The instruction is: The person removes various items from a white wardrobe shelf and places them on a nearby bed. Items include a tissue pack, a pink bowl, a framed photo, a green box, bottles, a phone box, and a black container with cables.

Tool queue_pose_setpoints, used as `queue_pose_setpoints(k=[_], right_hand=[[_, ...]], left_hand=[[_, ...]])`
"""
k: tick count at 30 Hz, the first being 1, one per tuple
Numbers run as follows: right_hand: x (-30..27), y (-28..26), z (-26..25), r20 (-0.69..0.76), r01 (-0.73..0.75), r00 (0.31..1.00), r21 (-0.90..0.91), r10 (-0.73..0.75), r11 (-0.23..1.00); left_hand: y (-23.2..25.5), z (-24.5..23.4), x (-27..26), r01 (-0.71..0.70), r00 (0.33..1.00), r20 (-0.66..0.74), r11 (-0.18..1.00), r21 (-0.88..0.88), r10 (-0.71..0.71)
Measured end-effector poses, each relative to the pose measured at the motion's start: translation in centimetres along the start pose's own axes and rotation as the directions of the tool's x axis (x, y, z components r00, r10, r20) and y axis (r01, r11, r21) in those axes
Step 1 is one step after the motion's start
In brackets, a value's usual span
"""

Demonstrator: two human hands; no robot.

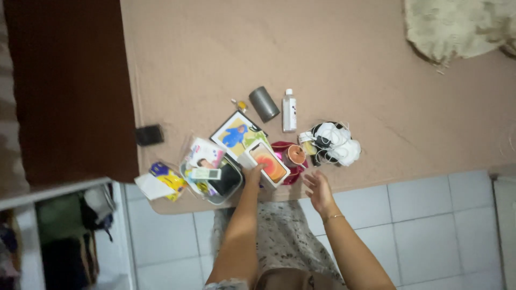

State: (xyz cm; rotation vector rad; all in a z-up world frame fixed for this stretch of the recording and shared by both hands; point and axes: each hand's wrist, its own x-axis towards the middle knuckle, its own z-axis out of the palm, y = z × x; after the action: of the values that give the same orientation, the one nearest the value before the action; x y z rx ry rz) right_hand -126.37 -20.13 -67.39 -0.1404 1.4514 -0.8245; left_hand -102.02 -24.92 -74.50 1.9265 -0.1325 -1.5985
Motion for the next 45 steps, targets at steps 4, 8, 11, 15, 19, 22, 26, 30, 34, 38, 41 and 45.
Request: queue_pose_setpoints(k=[4, 8, 11, 15, 19, 22, 26, 30, 34, 38, 41, 45], right_hand=[[4.0, 1.8, -2.8, 0.064, -0.051, 0.996, -0.048, 0.054, 0.998], [6.0, 0.5, -5.0, 0.066, -0.105, 0.992, -0.084, 0.111, 0.991], [5.1, -1.1, -4.1, 0.060, -0.095, 0.993, -0.103, 0.101, 0.990], [4.2, -2.8, -2.4, 0.023, -0.086, 0.995, -0.202, 0.092, 0.976], [4.1, -2.5, -0.9, 0.111, -0.021, 0.993, -0.228, 0.047, 0.973], [2.8, -1.5, 0.1, 0.114, -0.023, 0.992, -0.272, 0.056, 0.962], [2.8, -0.8, 1.3, 0.084, -0.035, 0.995, -0.245, 0.057, 0.969], [3.6, 0.7, 2.2, 0.043, -0.017, 0.999, -0.290, 0.031, 0.957], [2.9, 2.6, 3.9, 0.069, -0.009, 0.997, -0.315, 0.032, 0.949], [2.5, 3.9, 6.1, 0.030, -0.017, 0.999, -0.401, 0.032, 0.916], [2.8, 5.6, 7.3, 0.001, -0.035, 0.999, -0.443, 0.039, 0.896], [3.5, 7.7, 8.4, 0.016, -0.025, 0.999, -0.463, 0.037, 0.886]], left_hand=[[1.4, 1.6, 0.6, -0.265, 0.963, 0.014, 0.941, 0.208, 0.268], [-1.5, 4.4, 4.5, -0.439, 0.897, -0.035, 0.898, 0.024, 0.440], [-2.8, 4.8, 5.1, -0.410, 0.911, 0.011, 0.908, -0.090, 0.413], [-3.5, 5.2, 5.4, -0.444, 0.890, -0.049, 0.886, 0.134, 0.454], [-2.5, 6.8, 5.1, -0.289, 0.941, -0.081, 0.905, 0.312, 0.328], [-2.3, 6.2, 3.1, -0.450, 0.802, -0.126, 0.729, 0.516, 0.584], [-0.9, 3.2, 1.9, -0.498, 0.690, -0.118, 0.586, 0.640, 0.714], [-0.1, -0.7, 2.8, -0.449, 0.753, -0.091, 0.611, 0.652, 0.651], [-2.5, -6.0, 3.1, -0.389, 0.800, -0.102, 0.639, 0.664, 0.592], [-3.4, -12.3, 2.6, -0.346, 0.835, -0.262, 0.832, 0.434, 0.484], [-4.0, -16.4, 1.8, -0.372, 0.779, -0.346, 0.830, 0.416, 0.523], [-4.9, -20.9, 1.2, -0.307, 0.682, -0.508, 0.837, 0.453, 0.526]])
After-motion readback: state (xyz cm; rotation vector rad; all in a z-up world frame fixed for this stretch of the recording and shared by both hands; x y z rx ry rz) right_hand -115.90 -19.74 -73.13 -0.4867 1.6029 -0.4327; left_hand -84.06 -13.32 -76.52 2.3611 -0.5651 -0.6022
